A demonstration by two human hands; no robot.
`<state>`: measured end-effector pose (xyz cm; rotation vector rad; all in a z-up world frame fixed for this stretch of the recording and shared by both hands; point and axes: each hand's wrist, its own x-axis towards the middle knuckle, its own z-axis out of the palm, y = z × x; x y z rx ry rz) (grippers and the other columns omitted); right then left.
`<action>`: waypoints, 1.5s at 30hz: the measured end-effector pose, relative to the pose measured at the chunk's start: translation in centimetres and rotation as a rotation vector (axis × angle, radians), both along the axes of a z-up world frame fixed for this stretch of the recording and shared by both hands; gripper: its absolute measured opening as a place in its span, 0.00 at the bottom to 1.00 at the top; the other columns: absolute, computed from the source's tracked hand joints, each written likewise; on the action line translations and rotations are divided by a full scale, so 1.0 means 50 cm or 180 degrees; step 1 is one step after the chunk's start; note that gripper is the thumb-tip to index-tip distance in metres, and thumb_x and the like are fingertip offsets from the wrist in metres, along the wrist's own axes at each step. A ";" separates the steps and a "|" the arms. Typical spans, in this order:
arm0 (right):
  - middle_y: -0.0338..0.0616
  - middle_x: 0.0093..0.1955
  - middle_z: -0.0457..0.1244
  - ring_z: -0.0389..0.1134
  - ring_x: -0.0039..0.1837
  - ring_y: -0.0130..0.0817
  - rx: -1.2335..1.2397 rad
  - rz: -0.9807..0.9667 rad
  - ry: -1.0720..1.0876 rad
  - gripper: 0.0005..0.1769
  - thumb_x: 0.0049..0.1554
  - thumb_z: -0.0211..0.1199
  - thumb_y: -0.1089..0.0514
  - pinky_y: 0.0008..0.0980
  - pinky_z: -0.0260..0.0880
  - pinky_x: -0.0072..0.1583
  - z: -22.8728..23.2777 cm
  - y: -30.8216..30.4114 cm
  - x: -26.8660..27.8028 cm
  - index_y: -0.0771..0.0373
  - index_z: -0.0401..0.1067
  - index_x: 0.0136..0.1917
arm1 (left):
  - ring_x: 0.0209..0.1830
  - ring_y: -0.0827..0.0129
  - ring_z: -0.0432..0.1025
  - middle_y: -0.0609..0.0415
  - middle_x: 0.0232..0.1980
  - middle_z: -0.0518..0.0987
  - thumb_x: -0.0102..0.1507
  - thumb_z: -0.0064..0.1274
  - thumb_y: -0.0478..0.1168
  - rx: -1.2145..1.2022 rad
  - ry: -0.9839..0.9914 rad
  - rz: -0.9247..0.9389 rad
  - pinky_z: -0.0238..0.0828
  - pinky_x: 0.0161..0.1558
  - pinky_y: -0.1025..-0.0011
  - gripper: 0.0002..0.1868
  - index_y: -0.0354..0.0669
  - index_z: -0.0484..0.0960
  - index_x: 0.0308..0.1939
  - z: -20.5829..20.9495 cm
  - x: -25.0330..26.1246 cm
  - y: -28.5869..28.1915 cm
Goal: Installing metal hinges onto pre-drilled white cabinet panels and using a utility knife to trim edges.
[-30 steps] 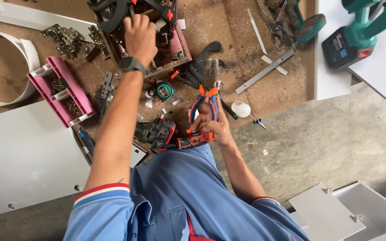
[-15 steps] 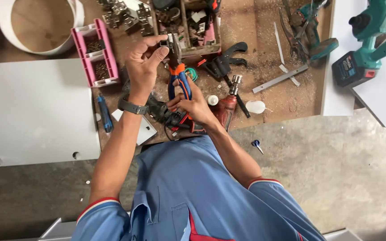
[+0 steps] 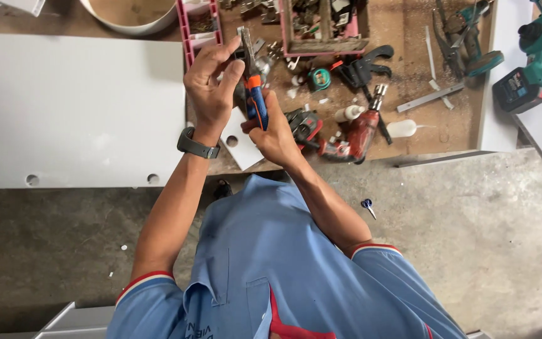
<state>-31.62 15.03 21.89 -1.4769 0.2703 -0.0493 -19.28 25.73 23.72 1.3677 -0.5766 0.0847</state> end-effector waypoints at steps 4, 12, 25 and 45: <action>0.47 0.57 0.59 0.72 0.56 0.37 0.0164 -0.0081 -0.0410 0.41 0.46 0.49 0.76 0.36 0.76 0.58 -0.042 0.083 0.008 0.64 0.52 0.73 | 0.48 0.71 0.77 0.54 0.50 0.82 0.70 0.60 0.34 0.0342 -0.0691 0.0228 0.79 0.50 0.73 0.12 0.41 0.84 0.58 0.049 -0.010 0.079; 0.44 0.61 0.62 0.63 0.42 0.27 0.0601 -0.0900 -0.0821 0.58 0.51 0.55 0.75 0.26 0.65 0.40 -0.182 0.168 -0.053 0.50 0.30 0.84 | 0.45 0.67 0.78 0.52 0.46 0.80 0.69 0.62 0.36 0.0610 -0.1954 -0.0386 0.81 0.46 0.71 0.08 0.41 0.79 0.50 0.077 -0.039 0.149; 0.66 0.83 0.44 0.50 0.82 0.62 -0.3433 -0.1168 -0.0673 0.54 0.50 0.54 0.77 0.50 0.52 0.79 0.029 0.207 -0.049 0.71 0.35 0.84 | 0.51 0.64 0.80 0.47 0.53 0.83 0.71 0.55 0.30 -0.1650 0.1840 -0.1366 0.83 0.56 0.66 0.10 0.35 0.80 0.56 -0.004 -0.050 0.193; 0.70 0.79 0.45 0.53 0.75 0.72 -0.3023 -0.0260 -0.0820 0.64 0.39 0.52 0.77 0.55 0.58 0.75 0.055 0.134 -0.077 0.67 0.30 0.85 | 0.48 0.62 0.81 0.45 0.48 0.85 0.68 0.56 0.30 -0.1348 0.1652 -0.0963 0.84 0.54 0.63 0.06 0.34 0.81 0.49 -0.043 -0.061 0.176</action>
